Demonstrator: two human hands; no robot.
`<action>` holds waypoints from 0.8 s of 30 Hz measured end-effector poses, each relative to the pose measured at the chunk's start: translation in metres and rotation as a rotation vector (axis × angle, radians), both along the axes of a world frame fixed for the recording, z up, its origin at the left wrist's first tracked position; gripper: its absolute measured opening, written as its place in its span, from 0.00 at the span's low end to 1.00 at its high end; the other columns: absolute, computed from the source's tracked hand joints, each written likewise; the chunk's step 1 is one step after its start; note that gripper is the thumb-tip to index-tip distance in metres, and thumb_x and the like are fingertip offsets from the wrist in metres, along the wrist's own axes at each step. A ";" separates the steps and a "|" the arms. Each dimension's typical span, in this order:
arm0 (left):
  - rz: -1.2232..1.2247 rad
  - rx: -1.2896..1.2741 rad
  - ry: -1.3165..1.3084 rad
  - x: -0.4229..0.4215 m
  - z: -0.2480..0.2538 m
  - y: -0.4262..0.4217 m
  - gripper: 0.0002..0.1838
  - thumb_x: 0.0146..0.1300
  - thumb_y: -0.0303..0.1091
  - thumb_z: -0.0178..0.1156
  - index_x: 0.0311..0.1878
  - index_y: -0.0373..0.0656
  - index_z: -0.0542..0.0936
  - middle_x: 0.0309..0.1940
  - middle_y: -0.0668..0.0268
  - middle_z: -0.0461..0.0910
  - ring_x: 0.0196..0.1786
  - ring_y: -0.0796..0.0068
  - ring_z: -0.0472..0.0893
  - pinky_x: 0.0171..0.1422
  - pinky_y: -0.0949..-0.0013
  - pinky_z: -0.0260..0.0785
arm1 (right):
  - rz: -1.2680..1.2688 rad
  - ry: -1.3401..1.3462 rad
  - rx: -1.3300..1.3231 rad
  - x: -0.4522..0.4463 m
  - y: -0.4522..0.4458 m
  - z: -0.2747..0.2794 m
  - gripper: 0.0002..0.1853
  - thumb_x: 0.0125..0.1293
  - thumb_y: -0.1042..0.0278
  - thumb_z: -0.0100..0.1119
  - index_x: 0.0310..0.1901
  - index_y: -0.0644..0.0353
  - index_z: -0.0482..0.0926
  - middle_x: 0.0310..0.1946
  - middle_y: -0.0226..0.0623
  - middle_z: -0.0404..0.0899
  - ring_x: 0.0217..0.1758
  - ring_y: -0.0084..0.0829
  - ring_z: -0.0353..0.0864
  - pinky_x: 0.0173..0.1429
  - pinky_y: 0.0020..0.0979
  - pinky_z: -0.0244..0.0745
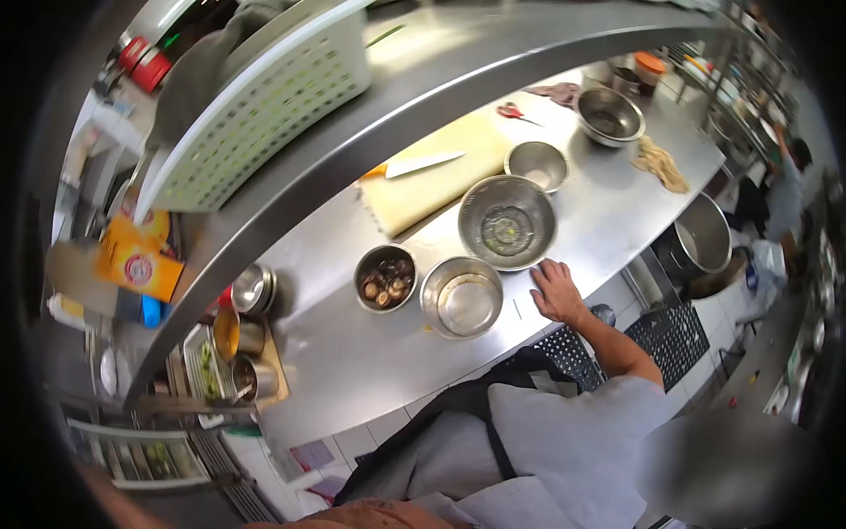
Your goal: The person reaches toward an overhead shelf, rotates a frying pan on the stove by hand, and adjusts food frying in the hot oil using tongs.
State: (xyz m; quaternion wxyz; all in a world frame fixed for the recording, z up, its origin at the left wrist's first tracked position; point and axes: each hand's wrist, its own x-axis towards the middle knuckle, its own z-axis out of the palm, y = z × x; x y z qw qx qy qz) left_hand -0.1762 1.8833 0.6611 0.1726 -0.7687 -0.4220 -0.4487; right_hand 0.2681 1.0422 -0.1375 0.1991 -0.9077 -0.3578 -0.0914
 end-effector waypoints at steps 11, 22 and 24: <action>0.246 0.302 0.327 -0.038 0.004 0.002 0.14 0.66 0.34 0.56 0.50 0.39 0.83 0.37 0.47 0.83 0.44 0.48 0.83 0.50 0.51 0.74 | 0.024 0.004 0.054 0.002 -0.005 -0.034 0.29 0.60 0.68 0.60 0.63 0.73 0.72 0.66 0.67 0.65 0.68 0.66 0.63 0.74 0.58 0.55; 0.012 0.326 -0.170 -0.013 -0.041 -0.081 0.17 0.62 0.35 0.61 0.52 0.39 0.85 0.35 0.49 0.87 0.42 0.63 0.88 0.47 0.59 0.78 | 0.053 -0.106 -0.013 0.008 -0.012 -0.049 0.27 0.70 0.61 0.51 0.66 0.71 0.69 0.67 0.66 0.65 0.69 0.65 0.63 0.72 0.61 0.54; 0.016 0.170 -0.178 -0.026 -0.030 -0.057 0.20 0.62 0.34 0.58 0.57 0.41 0.83 0.38 0.50 0.87 0.43 0.58 0.88 0.50 0.59 0.79 | 0.062 -0.112 0.000 0.009 -0.012 -0.050 0.27 0.69 0.62 0.52 0.66 0.70 0.69 0.67 0.65 0.65 0.69 0.65 0.63 0.72 0.61 0.55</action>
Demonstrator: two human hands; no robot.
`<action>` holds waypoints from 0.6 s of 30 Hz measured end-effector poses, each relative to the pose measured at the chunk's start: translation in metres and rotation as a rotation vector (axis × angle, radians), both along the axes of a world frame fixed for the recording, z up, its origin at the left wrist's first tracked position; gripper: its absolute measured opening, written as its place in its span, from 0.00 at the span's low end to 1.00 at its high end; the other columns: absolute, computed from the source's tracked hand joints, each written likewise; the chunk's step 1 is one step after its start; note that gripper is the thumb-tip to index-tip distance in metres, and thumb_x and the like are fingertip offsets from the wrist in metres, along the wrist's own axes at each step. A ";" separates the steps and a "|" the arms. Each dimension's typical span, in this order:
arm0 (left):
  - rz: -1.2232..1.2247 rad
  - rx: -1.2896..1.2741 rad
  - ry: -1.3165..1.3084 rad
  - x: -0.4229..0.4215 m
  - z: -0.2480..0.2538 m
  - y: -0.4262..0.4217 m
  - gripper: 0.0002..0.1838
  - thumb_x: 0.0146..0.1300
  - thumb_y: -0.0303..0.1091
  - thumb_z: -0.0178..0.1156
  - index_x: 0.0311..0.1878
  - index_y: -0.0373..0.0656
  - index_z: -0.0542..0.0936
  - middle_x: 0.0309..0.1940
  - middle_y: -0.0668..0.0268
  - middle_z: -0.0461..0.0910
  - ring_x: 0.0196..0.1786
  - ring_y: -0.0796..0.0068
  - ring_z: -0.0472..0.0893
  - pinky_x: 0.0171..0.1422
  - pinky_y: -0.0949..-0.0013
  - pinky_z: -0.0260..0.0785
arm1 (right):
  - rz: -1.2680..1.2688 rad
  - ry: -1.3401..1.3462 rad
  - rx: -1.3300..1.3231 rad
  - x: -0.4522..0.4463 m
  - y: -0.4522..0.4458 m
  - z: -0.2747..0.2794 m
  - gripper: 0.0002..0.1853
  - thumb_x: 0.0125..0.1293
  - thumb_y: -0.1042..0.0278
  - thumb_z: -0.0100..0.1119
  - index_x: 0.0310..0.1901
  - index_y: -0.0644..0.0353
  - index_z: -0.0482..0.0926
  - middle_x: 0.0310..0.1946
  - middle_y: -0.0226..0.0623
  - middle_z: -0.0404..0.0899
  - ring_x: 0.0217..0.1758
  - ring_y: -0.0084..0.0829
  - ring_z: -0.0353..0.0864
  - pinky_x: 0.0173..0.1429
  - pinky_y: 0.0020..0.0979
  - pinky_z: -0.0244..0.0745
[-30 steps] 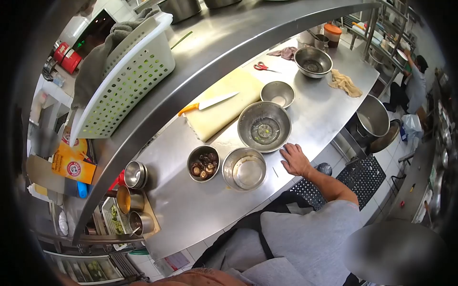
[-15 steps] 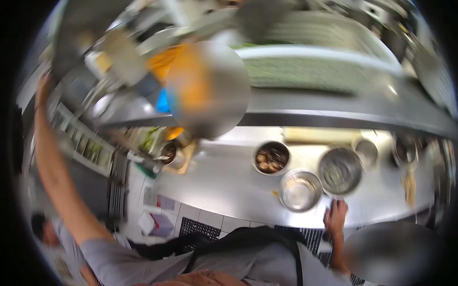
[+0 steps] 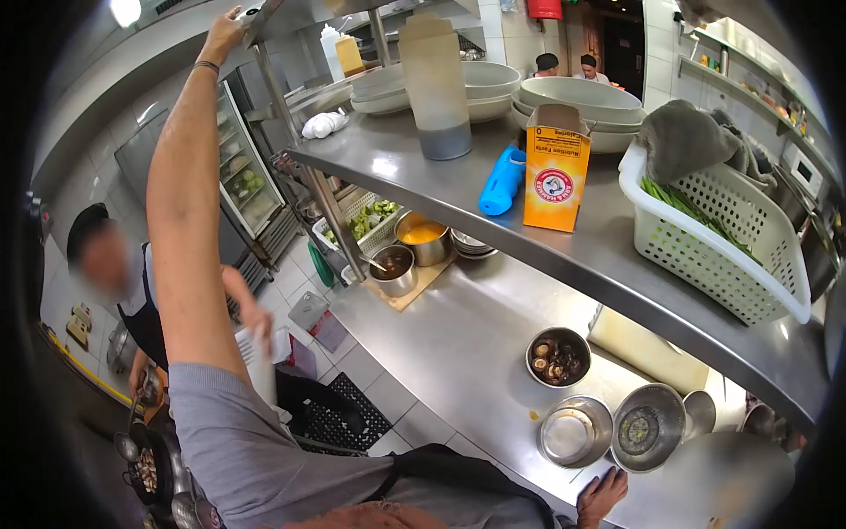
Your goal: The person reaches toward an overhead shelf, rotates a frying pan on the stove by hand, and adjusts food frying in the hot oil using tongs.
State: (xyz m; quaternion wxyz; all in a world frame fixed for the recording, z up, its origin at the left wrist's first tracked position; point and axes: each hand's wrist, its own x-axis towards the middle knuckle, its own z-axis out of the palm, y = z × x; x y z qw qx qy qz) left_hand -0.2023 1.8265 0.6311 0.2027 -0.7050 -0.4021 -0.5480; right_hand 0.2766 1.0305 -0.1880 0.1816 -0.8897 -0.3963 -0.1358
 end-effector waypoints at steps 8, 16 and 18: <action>0.135 0.192 0.042 0.008 -0.003 0.035 0.19 0.62 0.33 0.58 0.55 0.40 0.82 0.41 0.49 0.86 0.46 0.51 0.86 0.53 0.56 0.78 | -0.004 0.011 -0.001 -0.002 0.002 0.005 0.27 0.69 0.63 0.52 0.65 0.71 0.70 0.67 0.65 0.65 0.69 0.64 0.63 0.72 0.60 0.55; 0.108 0.400 0.108 0.043 -0.020 -0.037 0.15 0.62 0.33 0.59 0.49 0.36 0.82 0.42 0.47 0.84 0.48 0.47 0.83 0.54 0.55 0.76 | -0.009 -0.023 -0.013 -0.001 0.001 -0.002 0.27 0.70 0.63 0.51 0.65 0.72 0.69 0.66 0.66 0.66 0.68 0.65 0.63 0.72 0.61 0.55; 0.109 0.430 0.132 0.046 -0.022 -0.045 0.14 0.62 0.34 0.60 0.48 0.35 0.82 0.42 0.46 0.83 0.48 0.46 0.83 0.55 0.54 0.75 | -0.022 -0.002 -0.026 -0.001 0.001 -0.003 0.27 0.70 0.62 0.51 0.66 0.72 0.69 0.66 0.66 0.66 0.68 0.65 0.63 0.72 0.61 0.54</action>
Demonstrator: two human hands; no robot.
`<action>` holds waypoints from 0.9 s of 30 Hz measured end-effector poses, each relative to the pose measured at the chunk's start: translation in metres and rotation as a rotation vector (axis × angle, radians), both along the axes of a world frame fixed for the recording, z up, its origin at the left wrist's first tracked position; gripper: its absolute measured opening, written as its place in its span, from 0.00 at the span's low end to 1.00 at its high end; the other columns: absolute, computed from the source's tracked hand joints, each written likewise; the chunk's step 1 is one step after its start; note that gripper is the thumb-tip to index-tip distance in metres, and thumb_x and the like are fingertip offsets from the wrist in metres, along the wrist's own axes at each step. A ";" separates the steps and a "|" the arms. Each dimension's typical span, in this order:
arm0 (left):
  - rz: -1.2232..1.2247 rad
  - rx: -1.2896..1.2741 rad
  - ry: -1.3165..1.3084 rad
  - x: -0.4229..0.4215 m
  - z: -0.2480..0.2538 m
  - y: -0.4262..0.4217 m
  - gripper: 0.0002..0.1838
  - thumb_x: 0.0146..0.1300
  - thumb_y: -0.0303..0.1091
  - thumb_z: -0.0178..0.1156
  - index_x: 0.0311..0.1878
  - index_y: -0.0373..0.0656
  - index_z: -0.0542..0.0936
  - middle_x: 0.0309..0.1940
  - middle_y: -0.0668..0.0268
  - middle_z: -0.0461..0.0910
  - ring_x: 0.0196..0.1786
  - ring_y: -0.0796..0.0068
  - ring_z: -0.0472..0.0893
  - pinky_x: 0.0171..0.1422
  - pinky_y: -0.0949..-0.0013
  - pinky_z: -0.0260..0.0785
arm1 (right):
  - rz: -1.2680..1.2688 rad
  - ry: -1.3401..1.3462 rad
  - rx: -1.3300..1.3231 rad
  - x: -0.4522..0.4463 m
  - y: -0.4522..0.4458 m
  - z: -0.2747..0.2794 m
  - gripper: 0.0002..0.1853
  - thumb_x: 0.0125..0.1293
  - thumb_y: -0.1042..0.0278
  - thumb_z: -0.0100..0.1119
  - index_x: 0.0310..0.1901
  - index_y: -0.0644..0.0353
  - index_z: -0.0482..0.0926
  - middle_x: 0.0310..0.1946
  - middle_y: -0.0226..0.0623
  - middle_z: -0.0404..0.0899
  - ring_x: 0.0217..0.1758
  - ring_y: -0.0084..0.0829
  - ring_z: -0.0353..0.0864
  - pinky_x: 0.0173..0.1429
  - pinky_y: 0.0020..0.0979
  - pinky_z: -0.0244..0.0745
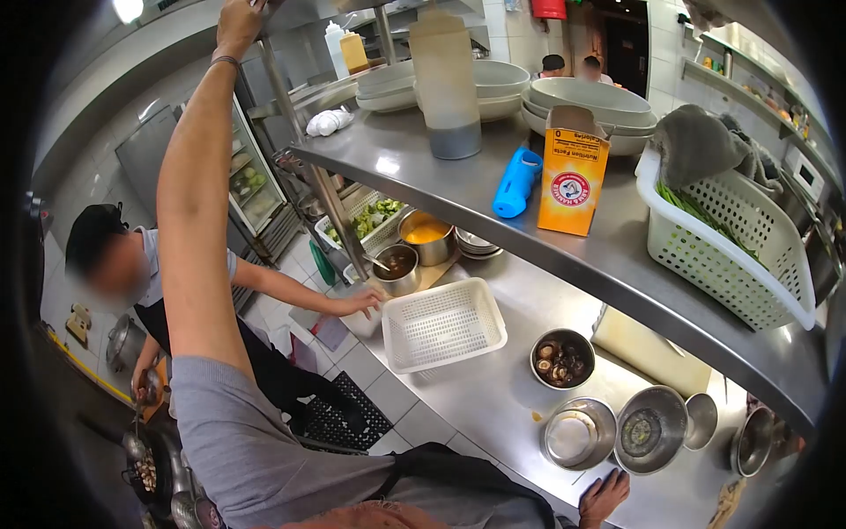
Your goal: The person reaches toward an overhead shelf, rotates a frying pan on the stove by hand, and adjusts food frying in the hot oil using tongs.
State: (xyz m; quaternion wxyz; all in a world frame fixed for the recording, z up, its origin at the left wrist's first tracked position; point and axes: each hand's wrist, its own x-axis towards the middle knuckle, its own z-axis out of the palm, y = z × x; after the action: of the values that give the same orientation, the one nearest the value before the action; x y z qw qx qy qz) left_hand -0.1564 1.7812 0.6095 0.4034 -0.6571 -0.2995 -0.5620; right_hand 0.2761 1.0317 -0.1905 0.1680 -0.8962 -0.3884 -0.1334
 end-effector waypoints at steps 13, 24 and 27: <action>-0.357 -0.300 -0.335 -0.002 0.016 -0.013 0.14 0.64 0.31 0.56 0.47 0.31 0.79 0.43 0.48 0.82 0.50 0.45 0.84 0.53 0.57 0.77 | -0.013 0.045 0.014 -0.005 0.004 0.013 0.28 0.68 0.60 0.51 0.65 0.71 0.70 0.66 0.65 0.65 0.68 0.65 0.63 0.72 0.60 0.54; 0.097 0.003 -0.096 0.013 -0.010 -0.077 0.16 0.67 0.30 0.53 0.54 0.31 0.78 0.42 0.50 0.82 0.47 0.52 0.85 0.52 0.63 0.79 | 0.013 -0.005 0.013 0.002 0.001 0.003 0.28 0.69 0.60 0.52 0.65 0.71 0.69 0.65 0.67 0.66 0.68 0.66 0.64 0.71 0.61 0.55; 0.254 -0.015 0.169 0.014 0.002 -0.072 0.17 0.60 0.38 0.59 0.46 0.39 0.86 0.42 0.45 0.86 0.42 0.41 0.85 0.51 0.50 0.79 | 0.003 0.020 -0.001 0.003 0.001 0.002 0.29 0.70 0.58 0.51 0.65 0.71 0.70 0.66 0.66 0.66 0.67 0.66 0.64 0.70 0.61 0.56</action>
State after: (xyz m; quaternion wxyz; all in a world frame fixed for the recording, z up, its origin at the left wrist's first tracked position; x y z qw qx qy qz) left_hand -0.1424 1.7095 0.6113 0.4901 -0.6619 -0.3493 -0.4469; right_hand 0.2790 1.0325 -0.1882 0.1716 -0.8969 -0.3882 -0.1239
